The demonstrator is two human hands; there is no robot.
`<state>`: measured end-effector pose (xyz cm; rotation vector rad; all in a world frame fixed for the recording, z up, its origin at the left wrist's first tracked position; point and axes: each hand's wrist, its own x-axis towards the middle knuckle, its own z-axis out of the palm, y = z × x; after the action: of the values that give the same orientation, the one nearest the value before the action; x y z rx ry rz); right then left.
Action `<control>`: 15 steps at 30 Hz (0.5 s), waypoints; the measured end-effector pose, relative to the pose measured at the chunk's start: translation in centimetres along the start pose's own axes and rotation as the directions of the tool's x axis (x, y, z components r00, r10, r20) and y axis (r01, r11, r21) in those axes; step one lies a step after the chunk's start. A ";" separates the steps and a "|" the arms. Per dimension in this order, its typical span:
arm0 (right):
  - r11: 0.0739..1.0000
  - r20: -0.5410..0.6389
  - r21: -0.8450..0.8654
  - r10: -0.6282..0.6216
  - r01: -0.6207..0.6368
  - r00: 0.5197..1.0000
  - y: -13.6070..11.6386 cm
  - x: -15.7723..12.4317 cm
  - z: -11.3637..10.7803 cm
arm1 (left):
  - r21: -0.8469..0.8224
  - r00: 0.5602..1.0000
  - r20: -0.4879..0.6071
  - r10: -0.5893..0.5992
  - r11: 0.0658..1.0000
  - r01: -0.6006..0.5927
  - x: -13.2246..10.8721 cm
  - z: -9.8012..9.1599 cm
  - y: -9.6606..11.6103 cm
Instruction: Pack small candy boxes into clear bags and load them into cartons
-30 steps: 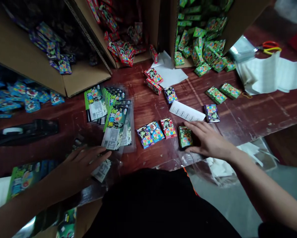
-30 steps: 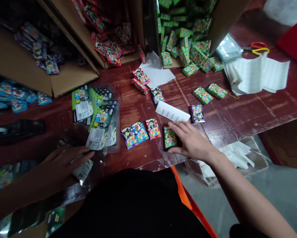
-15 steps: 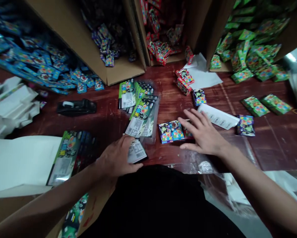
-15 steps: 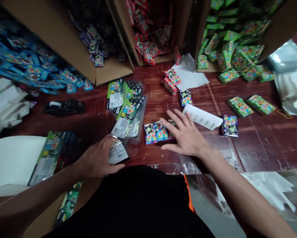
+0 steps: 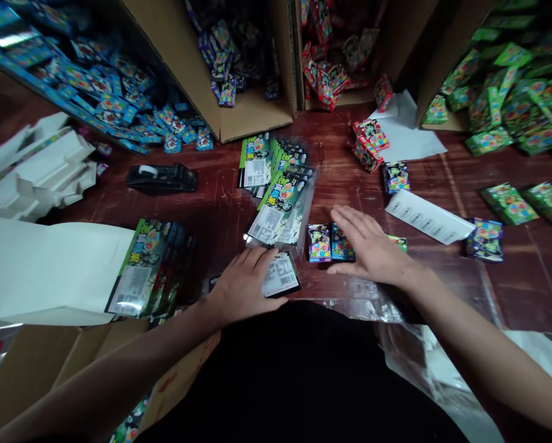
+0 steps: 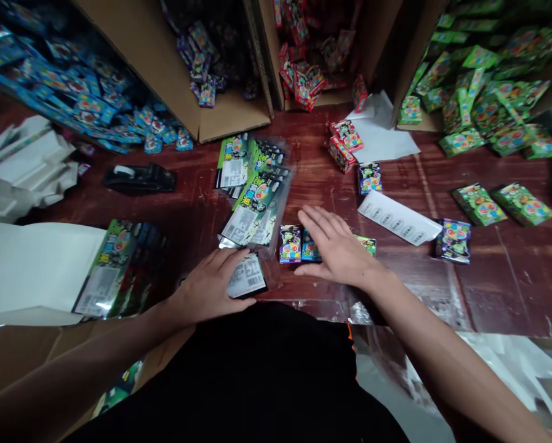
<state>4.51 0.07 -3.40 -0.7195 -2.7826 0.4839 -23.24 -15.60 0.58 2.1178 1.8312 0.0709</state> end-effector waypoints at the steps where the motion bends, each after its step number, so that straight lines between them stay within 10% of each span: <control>1: 1.000 -0.004 0.000 0.012 -0.012 1.000 0.2 -0.1 -0.3 | 0.010 1.000 0.002 0.007 1.000 -0.007 0.0 0.1 0.0; 15: 0.964 0.044 0.266 -0.002 -0.010 0.999 0.2 -0.1 -2.8 | 0.066 0.999 0.020 0.029 0.997 -0.030 -0.3 0.7 -0.4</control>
<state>5.52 0.88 -0.94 -0.6588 -2.6812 0.8637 -23.52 -16.04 -0.17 2.1829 1.8152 -0.0032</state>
